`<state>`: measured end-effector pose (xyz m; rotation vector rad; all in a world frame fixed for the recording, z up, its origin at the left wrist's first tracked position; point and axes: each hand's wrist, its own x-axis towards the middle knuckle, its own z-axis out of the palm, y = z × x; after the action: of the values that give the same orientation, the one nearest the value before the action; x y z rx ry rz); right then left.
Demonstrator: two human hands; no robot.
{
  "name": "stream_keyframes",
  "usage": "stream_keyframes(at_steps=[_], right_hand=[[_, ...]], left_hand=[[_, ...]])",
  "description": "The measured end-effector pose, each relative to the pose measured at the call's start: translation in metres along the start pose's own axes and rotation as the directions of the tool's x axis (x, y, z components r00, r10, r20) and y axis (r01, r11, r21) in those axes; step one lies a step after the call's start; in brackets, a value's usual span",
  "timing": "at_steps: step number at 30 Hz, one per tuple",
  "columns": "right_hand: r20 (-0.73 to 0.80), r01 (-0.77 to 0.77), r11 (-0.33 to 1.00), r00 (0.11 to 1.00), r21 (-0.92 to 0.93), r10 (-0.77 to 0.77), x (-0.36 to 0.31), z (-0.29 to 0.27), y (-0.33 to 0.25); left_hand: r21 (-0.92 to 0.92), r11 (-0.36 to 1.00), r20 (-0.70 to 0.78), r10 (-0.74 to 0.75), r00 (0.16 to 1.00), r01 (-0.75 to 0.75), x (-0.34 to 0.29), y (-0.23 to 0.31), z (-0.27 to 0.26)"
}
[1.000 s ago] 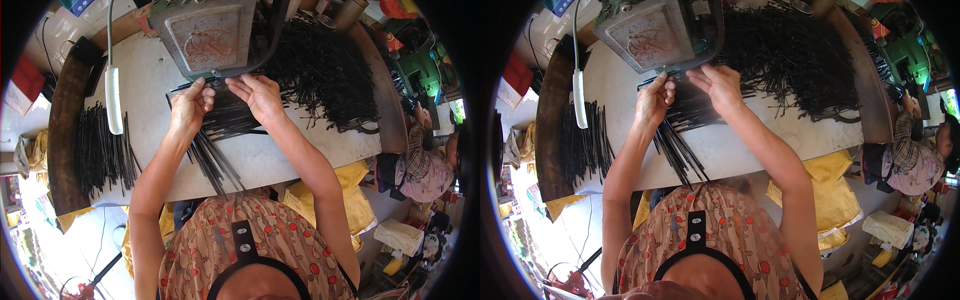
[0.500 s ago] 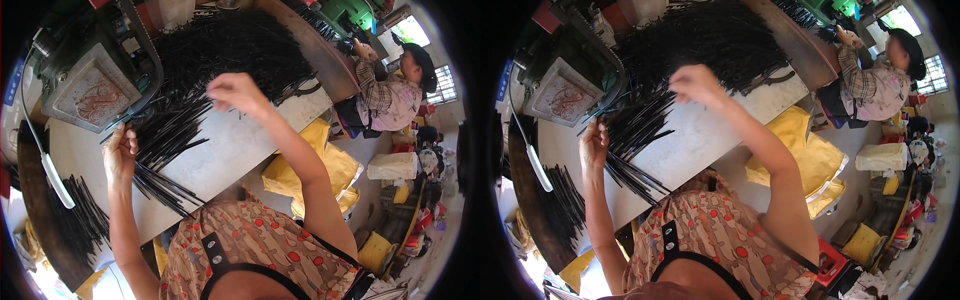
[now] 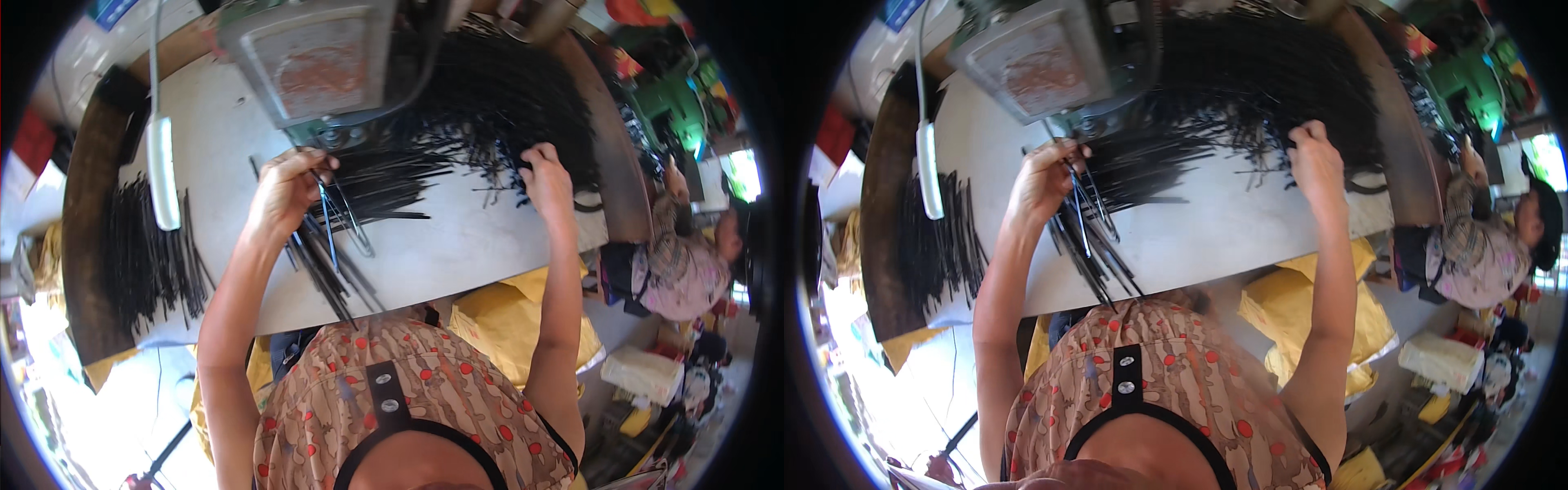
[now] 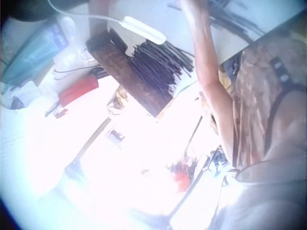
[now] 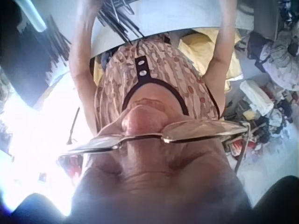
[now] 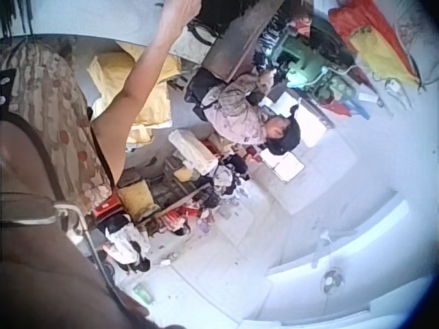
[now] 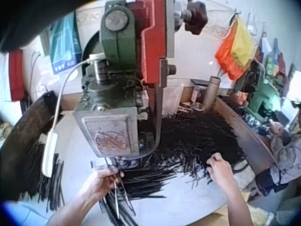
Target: The person processes small black rods by hand, inserting them into an industrial machine fixture.
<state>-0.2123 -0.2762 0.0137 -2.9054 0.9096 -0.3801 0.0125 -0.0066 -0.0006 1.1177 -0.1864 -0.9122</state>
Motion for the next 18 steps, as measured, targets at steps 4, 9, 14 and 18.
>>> stream_keyframes(at_steps=[4,9,14,18], right_hand=[[0.008,0.06,0.997,0.998,-0.057,-0.059,0.004,0.003,0.0],[-0.276,0.258,0.958,0.919,-0.123,-0.282,0.007,-0.004,-0.023],[-0.427,0.535,0.822,0.708,-0.196,-0.562,0.018,-0.016,-0.078],[-0.336,0.609,0.765,0.779,0.207,-0.529,0.022,0.008,-0.125]], left_hand=[[0.103,0.994,-0.066,-0.016,0.998,0.023,-0.005,0.0,-0.001],[0.123,0.992,-0.077,0.008,0.997,0.002,-0.004,0.002,0.0],[0.185,0.983,-0.08,0.026,0.996,-0.011,-0.006,0.001,0.002],[0.21,0.978,-0.088,0.035,0.996,-0.015,-0.011,0.001,0.006]])
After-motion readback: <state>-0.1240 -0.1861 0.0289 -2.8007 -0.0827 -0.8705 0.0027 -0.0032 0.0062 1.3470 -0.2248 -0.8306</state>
